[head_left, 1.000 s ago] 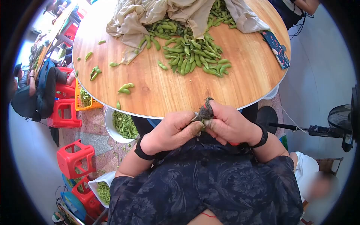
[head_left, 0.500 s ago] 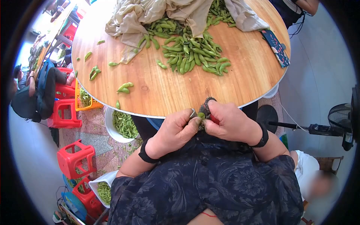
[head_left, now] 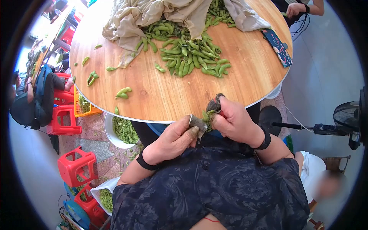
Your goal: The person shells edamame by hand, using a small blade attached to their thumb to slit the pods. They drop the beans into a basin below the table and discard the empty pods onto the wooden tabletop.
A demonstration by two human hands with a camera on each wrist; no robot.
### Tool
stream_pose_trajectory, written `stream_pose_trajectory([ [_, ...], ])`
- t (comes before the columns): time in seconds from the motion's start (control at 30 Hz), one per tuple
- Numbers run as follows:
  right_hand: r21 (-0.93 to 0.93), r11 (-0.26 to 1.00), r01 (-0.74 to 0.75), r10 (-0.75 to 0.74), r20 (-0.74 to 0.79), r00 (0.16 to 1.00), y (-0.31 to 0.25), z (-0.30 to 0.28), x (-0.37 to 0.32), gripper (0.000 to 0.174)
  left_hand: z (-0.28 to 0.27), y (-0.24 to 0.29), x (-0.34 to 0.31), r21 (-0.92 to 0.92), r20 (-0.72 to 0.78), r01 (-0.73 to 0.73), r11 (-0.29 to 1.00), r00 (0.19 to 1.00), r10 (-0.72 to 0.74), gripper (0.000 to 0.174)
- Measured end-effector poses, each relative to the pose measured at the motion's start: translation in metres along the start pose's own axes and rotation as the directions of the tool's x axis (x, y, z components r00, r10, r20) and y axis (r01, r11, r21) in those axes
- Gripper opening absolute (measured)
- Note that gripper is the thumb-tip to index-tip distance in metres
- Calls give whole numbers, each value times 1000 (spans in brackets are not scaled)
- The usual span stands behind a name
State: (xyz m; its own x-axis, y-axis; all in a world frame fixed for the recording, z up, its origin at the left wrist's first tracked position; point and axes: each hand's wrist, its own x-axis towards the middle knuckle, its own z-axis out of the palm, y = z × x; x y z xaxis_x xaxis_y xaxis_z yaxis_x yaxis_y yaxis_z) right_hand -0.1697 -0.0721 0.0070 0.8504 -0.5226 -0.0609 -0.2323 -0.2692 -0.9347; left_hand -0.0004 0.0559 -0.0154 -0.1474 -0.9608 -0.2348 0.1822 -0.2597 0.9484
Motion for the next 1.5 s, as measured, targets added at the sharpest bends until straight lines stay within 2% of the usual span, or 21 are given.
stream_pose_trajectory([
  [0.03,0,1000,-1,1,1,1000,2,3,-1,7,1,0,2,19,4,-9,1000,1000,9,20],
  [0.1,-224,956,190,-213,-83,974,6,9,-3,15,3,-5,5,39,7,-17,999,1000,16,21],
  [0.17,-219,948,231,-249,-60,967,9,13,-4,13,6,-20,9,289,-47,-215,933,970,239,26],
  [0.23,-213,938,272,-286,-38,957,4,12,-5,12,5,-19,11,379,-21,-275,884,952,305,28],
  [0.27,114,994,4,-17,116,993,-4,7,-6,10,6,-20,13,310,19,-313,898,946,324,27],
  [0.3,370,874,-315,188,339,922,-10,3,-6,9,7,-20,15,238,58,-348,907,937,344,26],
  [0.33,371,873,-315,189,338,922,-12,0,-5,9,7,-17,13,237,59,-347,907,937,343,26],
  [0.4,567,624,-537,264,494,828,-12,-6,-3,10,7,-9,10,70,119,-294,953,951,285,25],
  [0.5,698,508,-505,246,444,861,-3,-5,-1,10,2,-9,9,-105,160,-91,990,981,107,25],
  [0.57,716,511,-476,248,407,879,-4,-7,0,10,-1,-11,8,-135,156,-76,988,983,96,24],
  [0.77,508,837,-203,168,113,979,-1,-5,-3,9,-1,-17,10,-153,123,-96,984,986,115,17],
  [0.83,529,820,-219,202,91,975,-5,-8,-5,8,-1,-18,11,-152,135,-126,980,980,147,16],
  [0.9,546,805,-231,228,75,971,-8,-11,-3,7,2,-12,12,118,70,-174,978,984,167,13],
  [1.03,341,937,-79,92,-21,996,-7,-13,3,2,0,-22,15,331,69,-86,940,995,67,18],
  [1.1,215,974,-68,80,-46,996,-12,-16,9,1,1,-32,16,349,39,-347,870,933,357,13],
  [1.17,237,962,-134,140,-8,990,-24,-18,15,1,-6,-35,13,438,66,-310,844,947,313,19],
  [1.23,65,996,-64,64,-3,998,-29,-16,20,4,-1,-32,11,127,27,-380,916,925,380,29],
  [1.27,-48,999,12,-10,36,999,-30,-15,24,8,0,-30,5,-100,23,-312,945,949,316,37],
  [1.37,-259,951,166,-98,257,961,-42,-2,36,11,-5,-23,-2,-325,-69,-283,903,959,276,33],
  [1.43,-370,886,280,-149,344,927,-47,5,51,14,-17,-19,-14,-341,-87,-231,911,973,214,27],
  [1.5,-429,808,404,-330,239,913,-43,9,75,15,-33,-23,-31,-195,-282,-322,926,923,262,23],
])
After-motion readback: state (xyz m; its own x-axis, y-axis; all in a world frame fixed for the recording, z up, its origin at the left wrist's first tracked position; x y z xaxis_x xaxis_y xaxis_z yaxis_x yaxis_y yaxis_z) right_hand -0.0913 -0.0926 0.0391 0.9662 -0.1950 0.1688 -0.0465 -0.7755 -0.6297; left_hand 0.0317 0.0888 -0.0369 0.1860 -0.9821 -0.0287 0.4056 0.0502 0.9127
